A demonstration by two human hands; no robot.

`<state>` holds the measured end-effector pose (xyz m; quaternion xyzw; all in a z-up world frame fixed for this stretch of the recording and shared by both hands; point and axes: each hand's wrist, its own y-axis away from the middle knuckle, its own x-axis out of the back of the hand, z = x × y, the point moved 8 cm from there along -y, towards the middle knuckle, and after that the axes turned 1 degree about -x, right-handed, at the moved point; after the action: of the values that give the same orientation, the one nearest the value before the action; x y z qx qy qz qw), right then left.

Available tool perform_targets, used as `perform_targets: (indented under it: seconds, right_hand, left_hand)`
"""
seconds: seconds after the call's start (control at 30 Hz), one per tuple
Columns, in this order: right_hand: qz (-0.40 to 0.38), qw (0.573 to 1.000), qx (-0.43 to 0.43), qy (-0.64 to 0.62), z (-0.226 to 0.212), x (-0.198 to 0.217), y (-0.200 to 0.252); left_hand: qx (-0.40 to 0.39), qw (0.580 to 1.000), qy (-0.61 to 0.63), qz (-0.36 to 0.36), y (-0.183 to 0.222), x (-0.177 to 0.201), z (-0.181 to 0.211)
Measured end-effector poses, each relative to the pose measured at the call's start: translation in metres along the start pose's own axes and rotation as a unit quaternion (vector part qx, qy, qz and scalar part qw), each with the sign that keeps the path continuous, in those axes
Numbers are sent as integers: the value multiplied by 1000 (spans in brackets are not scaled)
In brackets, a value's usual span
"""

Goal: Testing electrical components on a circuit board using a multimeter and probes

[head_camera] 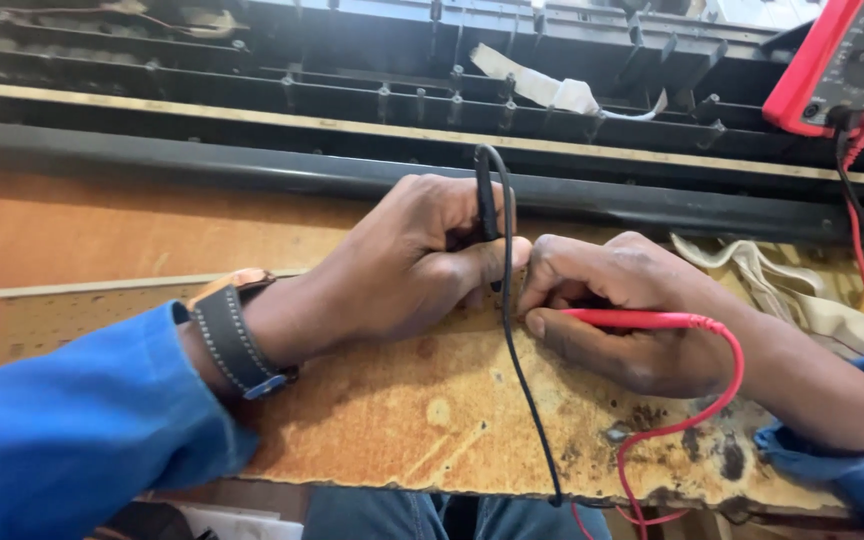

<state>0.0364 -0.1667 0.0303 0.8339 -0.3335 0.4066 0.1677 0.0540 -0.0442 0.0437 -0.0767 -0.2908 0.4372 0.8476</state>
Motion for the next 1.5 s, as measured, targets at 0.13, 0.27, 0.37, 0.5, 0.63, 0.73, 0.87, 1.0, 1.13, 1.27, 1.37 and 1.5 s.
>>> perform_targets:
  seconds: [0.13,0.27,0.37,0.5,0.63,0.73,0.87,1.0,1.13,1.27,1.37,1.5]
  right_hand:
    - [-9,1000,8,19,-2,0,0]
    - [2,1000,-18,12,3,0,2]
    - [19,999,-28,22,1,2,3]
    - [44,999,-5,13,-9,4,6]
    - [55,997,-45,-17,-4,5,9]
    - [79,996,-38,-9,-7,4,14]
    - [169,982,-89,10,-14,-5,31]
    - [308,914,-244,-100,-7,-29,57]
    - [372,843,-341,-185,-2,-51,71]
    - [424,828,-325,-170,-6,-49,72]
    - [416,843,-308,-146,-13,-47,68]
    - [418,850,-300,-115,-15,-47,68]
  left_hand:
    - [4,1000,-8,0,2,3,1]
    - [2,1000,5,-29,5,7,1]
    - [-14,998,10,-66,3,11,10]
    - [25,993,9,-113,7,13,9]
    - [1,993,14,-120,10,14,9]
    - [-21,995,33,-90,14,19,9]
    - [-15,998,18,-57,20,27,4]
    - [-2,998,37,-44,24,26,-5]
    - [-20,998,48,-42,26,28,-2]
    - [-22,997,46,-55,28,24,-4]
    - [-31,996,53,-58,27,23,-4]
    - [-45,996,60,-52,29,23,-4]
